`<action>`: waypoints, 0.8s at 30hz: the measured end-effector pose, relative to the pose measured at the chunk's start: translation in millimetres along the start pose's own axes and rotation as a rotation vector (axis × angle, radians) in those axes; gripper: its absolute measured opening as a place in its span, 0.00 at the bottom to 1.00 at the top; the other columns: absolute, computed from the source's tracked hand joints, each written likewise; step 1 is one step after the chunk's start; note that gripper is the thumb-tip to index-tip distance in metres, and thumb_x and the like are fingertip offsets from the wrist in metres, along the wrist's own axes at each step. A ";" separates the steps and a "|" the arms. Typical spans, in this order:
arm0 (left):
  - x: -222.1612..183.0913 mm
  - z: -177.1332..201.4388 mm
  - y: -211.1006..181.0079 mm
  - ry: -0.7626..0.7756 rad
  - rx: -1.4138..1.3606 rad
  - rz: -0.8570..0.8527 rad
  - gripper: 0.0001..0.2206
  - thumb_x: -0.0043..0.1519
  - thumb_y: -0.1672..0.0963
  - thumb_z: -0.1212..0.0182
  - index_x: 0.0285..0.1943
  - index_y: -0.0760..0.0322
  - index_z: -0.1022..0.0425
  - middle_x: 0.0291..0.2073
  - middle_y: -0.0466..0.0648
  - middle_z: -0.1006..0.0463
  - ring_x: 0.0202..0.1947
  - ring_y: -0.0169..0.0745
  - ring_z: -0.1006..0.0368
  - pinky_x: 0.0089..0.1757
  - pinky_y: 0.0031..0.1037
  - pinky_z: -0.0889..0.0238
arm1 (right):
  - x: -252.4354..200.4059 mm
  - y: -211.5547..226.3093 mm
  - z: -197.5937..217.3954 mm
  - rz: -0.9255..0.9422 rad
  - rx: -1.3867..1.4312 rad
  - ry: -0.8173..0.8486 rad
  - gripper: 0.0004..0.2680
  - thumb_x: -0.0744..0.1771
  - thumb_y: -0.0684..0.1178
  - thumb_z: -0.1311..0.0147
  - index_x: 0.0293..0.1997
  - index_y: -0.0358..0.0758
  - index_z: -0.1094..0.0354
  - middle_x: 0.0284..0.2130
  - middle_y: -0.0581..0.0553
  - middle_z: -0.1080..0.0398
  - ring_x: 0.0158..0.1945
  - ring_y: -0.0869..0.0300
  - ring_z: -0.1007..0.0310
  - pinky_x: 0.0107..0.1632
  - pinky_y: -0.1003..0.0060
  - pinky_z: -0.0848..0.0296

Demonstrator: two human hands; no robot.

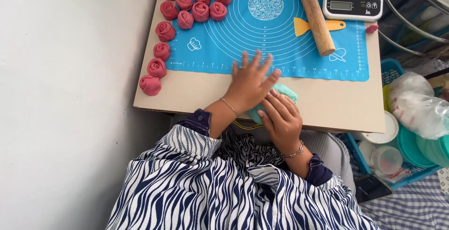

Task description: Kneading and shaping a piece of blue dough by hand on a silicone mat.

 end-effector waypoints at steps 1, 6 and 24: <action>0.1 -1.0 -1.8 -0.002 0.002 -0.002 0.34 0.70 0.40 0.65 0.73 0.66 0.36 0.69 0.73 0.39 0.70 0.90 0.53 0.58 0.81 0.63 | -4.4 -2.4 0.0 0.002 0.000 -0.003 0.10 0.68 0.50 0.40 0.51 0.39 0.22 0.53 0.43 0.24 0.59 0.48 0.25 0.62 0.55 0.31; -19.5 -19.5 -11.1 0.137 -0.229 -0.373 0.28 0.67 0.40 0.58 0.66 0.51 0.27 0.57 0.60 0.22 0.57 0.71 0.26 0.53 0.57 0.33 | -31.1 -12.8 9.6 -0.113 0.227 -0.222 0.06 0.67 0.42 0.42 0.38 0.28 0.23 0.38 0.32 0.24 0.46 0.38 0.23 0.54 0.45 0.25; -83.2 -40.1 -18.3 -0.326 0.054 -0.570 0.31 0.60 0.45 0.35 0.72 0.54 0.34 0.61 0.57 0.28 0.58 0.62 0.27 0.49 0.44 0.29 | -32.2 5.2 19.0 -0.119 0.437 -0.519 0.19 0.71 0.54 0.65 0.48 0.21 0.34 0.45 0.15 0.32 0.61 0.28 0.37 0.68 0.24 0.48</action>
Point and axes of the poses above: each hand's wrist, its own x-axis towards the middle knuckle, its own z-axis out of the back of the hand, y = z × x, the point moved 3 cm from there along x, towards the middle knuckle
